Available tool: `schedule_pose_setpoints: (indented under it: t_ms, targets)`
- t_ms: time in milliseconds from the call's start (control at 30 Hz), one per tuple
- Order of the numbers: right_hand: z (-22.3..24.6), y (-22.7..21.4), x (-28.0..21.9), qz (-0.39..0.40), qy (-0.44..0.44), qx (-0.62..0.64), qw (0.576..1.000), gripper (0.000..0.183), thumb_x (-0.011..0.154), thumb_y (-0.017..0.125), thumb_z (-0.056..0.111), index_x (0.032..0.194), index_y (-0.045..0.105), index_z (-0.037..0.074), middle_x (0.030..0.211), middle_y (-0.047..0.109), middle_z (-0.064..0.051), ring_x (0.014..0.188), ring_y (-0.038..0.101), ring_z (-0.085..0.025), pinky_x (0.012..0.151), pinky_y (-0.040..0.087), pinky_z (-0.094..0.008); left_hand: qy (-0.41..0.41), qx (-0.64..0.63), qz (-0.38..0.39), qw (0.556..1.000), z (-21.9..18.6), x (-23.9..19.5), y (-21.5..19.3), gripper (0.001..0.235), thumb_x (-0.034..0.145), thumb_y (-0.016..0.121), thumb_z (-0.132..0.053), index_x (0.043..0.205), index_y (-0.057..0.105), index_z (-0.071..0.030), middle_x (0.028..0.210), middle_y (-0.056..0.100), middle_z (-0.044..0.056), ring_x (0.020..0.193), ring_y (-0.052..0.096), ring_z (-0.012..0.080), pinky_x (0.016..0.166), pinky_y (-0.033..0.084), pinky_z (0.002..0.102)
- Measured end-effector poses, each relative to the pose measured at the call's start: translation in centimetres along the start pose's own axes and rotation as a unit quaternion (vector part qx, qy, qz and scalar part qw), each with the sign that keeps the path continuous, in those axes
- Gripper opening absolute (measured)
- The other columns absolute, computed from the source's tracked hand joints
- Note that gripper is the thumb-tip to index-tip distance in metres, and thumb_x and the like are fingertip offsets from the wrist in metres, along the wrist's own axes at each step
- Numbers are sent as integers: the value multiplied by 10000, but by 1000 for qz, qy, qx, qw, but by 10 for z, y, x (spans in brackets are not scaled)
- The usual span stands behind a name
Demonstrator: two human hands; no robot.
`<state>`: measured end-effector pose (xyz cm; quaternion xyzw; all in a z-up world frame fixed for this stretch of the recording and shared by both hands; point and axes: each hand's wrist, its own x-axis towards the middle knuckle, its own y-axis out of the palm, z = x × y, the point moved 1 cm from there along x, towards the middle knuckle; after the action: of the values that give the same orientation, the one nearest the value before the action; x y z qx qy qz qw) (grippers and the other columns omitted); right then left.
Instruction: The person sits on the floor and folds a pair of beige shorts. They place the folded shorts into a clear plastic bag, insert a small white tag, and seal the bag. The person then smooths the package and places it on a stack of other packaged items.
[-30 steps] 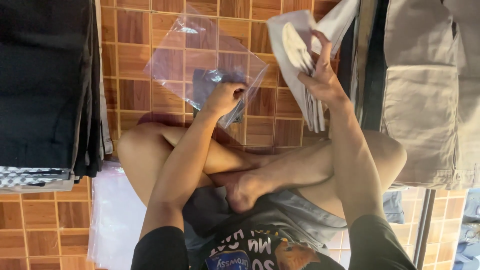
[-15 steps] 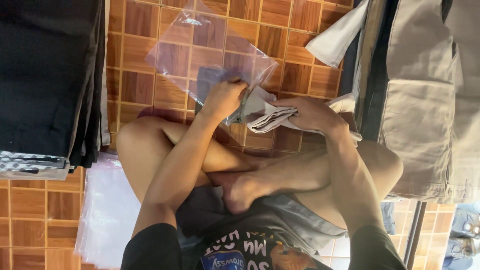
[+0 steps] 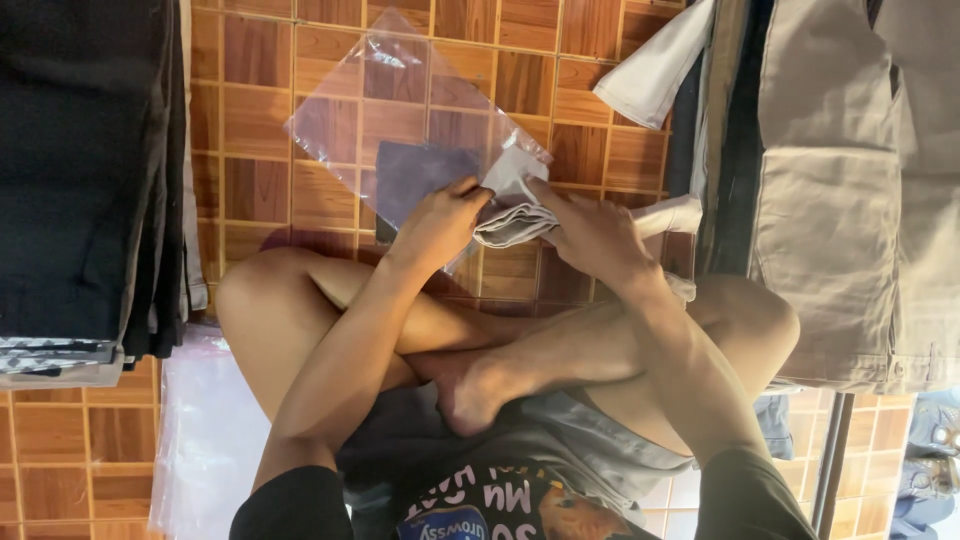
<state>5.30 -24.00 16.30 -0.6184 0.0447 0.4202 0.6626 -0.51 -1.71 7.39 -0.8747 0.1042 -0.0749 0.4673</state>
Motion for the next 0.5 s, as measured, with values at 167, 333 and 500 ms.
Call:
schedule_pose_setpoints:
  t_ms: [167, 333, 500]
  targets:
    - [35, -5, -4, -41, 46, -47, 997, 738, 1011, 482, 234, 1618, 139, 476, 1270, 629, -100, 1036, 697, -476, 880, 541, -578, 1, 56, -50, 997, -1, -6, -8, 189, 910, 651, -79, 1096, 684, -89, 1024, 618, 77, 734, 730, 410, 635, 622, 498]
    - [16, 97, 42, -344, -65, -193, 917, 184, 835, 633, 208, 1006, 639, 138, 1214, 722, -87, 806, 741, -327, 692, 517, -471, 36, 113, -150, 982, -29, -2, -7, 230, 877, 685, -90, 1107, 683, -108, 1000, 595, 42, 777, 710, 295, 620, 615, 383]
    - [20, 103, 63, -59, 8, 74, 996, 465, 962, 409, 187, 1376, 611, 125, 1385, 633, -158, 1355, 519, -389, 1083, 367, -467, 139, 91, -289, 943, -96, 3, -54, 176, 982, 699, -237, 1131, 752, -159, 962, 658, 28, 868, 671, 220, 801, 498, 333]
